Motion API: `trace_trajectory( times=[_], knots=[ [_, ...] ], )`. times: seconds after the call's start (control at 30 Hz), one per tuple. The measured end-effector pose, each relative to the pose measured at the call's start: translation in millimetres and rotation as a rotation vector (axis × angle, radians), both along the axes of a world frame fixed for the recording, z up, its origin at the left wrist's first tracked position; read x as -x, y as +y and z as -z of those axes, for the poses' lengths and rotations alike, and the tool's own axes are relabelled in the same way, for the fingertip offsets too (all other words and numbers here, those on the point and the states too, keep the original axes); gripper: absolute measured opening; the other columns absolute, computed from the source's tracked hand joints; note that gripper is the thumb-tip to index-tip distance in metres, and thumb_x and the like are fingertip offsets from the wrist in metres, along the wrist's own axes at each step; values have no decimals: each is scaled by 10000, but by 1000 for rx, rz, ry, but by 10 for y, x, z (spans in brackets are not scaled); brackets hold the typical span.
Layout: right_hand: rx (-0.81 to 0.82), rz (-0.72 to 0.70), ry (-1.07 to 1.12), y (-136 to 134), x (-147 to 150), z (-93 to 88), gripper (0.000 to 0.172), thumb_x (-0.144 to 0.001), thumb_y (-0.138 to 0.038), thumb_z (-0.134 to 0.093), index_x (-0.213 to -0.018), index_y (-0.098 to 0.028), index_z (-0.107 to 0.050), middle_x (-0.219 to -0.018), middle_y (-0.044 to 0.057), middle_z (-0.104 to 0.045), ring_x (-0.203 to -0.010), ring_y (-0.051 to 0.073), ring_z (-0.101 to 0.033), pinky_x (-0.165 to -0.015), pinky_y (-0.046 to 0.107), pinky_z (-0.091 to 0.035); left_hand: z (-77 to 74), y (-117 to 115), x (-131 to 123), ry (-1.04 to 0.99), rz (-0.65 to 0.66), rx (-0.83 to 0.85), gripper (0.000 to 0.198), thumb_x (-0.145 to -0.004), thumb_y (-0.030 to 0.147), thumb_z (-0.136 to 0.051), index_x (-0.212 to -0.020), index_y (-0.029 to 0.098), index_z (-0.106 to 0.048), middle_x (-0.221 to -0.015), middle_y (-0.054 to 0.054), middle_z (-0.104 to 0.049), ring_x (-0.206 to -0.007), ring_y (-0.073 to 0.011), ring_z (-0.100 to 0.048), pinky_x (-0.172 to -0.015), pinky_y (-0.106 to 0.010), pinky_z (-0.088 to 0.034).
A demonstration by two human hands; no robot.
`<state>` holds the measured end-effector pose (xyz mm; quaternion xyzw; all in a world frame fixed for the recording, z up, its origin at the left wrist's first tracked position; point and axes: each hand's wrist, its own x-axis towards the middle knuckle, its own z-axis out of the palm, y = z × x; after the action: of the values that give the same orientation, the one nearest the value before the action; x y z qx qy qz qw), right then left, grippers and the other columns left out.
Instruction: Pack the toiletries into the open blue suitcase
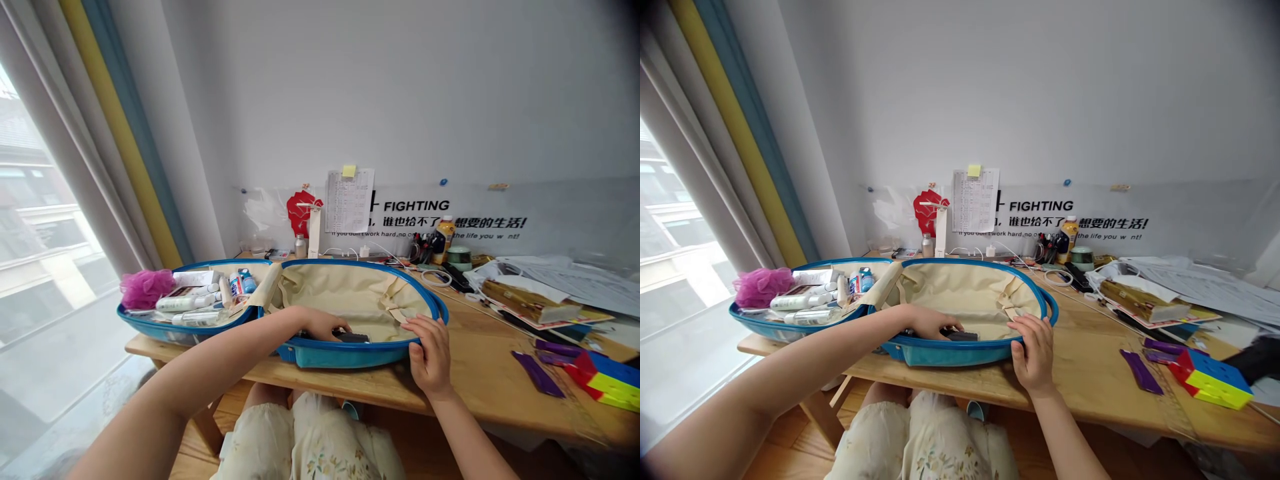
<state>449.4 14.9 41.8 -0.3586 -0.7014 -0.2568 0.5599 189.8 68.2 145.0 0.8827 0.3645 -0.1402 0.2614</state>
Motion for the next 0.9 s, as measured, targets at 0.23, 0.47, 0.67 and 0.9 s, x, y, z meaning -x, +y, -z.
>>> trace_trajectory(
  times=[0.23, 0.47, 0.67, 0.9],
  knots=[
    [-11, 6, -16, 17, -6, 0, 249, -937, -291, -381, -1032, -225, -602, -975, 75, -667, -1044, 236, -605, -1032, 447, -350, 2, 12, 62, 80, -26, 83, 789, -856, 619, -497, -1526, 263, -282, -1548, -60, -356, -1394, -266, -398, -1118, -383, -353],
    [-4, 1, 0, 33, -21, 21, 260, -935, -302, -378, -1008, -233, -618, -972, 73, -674, -1038, 236, -612, -1029, 451, -352, -143, 34, 220, -64, -88, -59, 657, -929, 625, -333, -1455, 243, -430, -1507, -38, -435, -1376, -220, -424, -1138, -343, -322],
    [27, 8, -13, 27, -39, 36, 276, -943, -335, -372, -1015, -234, -618, -984, 78, -673, -1045, 242, -609, -1029, 464, -356, -448, 306, 1050, -61, -501, -580, 504, -983, 393, -214, -1396, 308, -491, -1428, 25, -538, -1261, -155, -527, -1038, -245, -403],
    [-14, 17, -30, 26, -22, 17, 271, -953, -319, -360, -1021, -225, -604, -975, 81, -664, -1041, 244, -603, -1029, 459, -353, -443, 347, 2577, 277, -924, -841, 622, -804, 184, -456, -1426, 171, -447, -1424, -203, -492, -1297, -375, -468, -1021, -509, -391]
  ],
)
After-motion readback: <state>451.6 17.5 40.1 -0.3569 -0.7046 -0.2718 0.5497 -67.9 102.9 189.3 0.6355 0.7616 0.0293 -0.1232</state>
